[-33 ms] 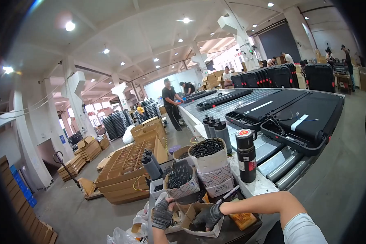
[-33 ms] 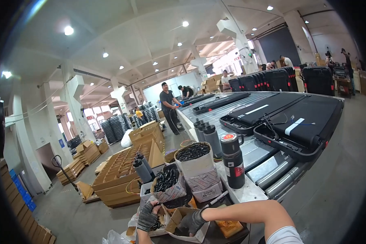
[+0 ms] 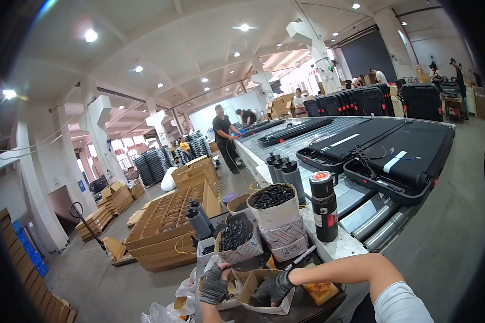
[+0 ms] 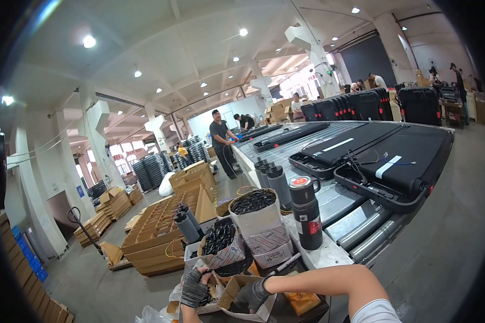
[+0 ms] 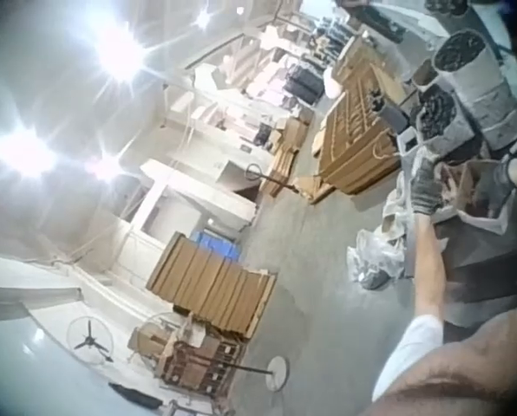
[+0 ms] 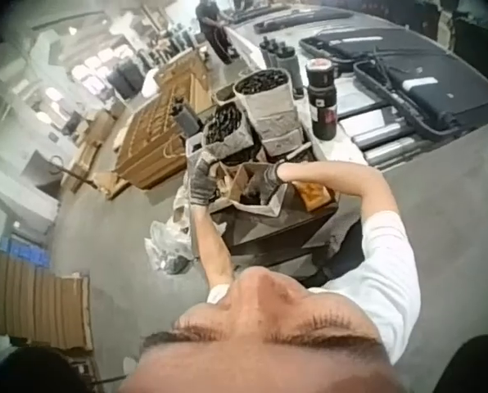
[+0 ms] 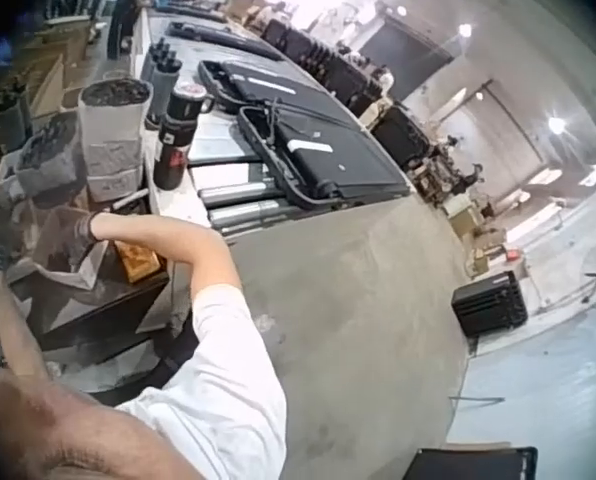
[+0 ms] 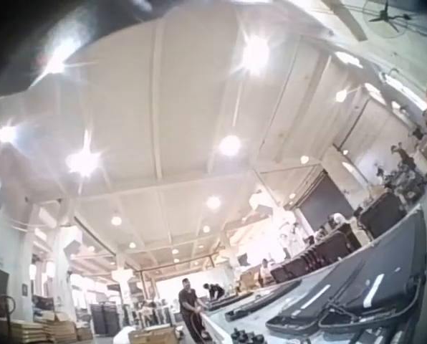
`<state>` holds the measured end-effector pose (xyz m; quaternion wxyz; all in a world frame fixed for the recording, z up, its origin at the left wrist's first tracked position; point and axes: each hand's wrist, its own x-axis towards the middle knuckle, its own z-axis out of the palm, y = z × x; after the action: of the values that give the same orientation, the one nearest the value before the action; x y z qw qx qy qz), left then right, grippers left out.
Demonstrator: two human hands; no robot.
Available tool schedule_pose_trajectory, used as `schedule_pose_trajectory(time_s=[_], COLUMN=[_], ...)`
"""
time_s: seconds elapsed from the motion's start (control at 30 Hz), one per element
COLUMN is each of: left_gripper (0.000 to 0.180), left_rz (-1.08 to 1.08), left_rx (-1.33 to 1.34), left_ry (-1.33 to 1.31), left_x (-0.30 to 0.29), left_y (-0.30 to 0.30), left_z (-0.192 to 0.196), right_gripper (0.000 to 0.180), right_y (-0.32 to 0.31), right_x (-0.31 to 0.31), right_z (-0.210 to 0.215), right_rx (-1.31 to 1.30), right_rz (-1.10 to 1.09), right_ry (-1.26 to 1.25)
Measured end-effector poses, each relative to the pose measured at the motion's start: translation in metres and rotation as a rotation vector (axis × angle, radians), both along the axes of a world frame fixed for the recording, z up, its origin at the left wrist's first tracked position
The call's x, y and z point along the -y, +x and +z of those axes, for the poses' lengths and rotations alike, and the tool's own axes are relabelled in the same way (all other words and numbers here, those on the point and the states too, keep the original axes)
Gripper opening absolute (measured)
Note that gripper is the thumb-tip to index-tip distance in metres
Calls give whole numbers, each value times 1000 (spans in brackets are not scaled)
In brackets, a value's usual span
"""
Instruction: Moving treadmill side panels onto a conveyor belt and manually assembling small rubber rings onto plastic tubes.
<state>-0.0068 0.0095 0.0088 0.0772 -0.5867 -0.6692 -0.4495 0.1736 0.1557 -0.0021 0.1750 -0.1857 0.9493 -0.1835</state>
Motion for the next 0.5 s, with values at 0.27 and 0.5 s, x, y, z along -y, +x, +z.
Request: schedule_pose_trajectory(time_s=[0.27,0.5], left_gripper=[16,18], left_rz=[-32,-36], left_rx=[-126,-121], left_ry=[149,153], left_x=[-5,0], left_y=[12,18], left_z=[8,10], right_gripper=[24,20], right_y=[-6,-10], right_x=[-7,-7], right_z=[-7,-15], right_rx=[20,1], right_rz=[33,50], right_ry=[-144,-253])
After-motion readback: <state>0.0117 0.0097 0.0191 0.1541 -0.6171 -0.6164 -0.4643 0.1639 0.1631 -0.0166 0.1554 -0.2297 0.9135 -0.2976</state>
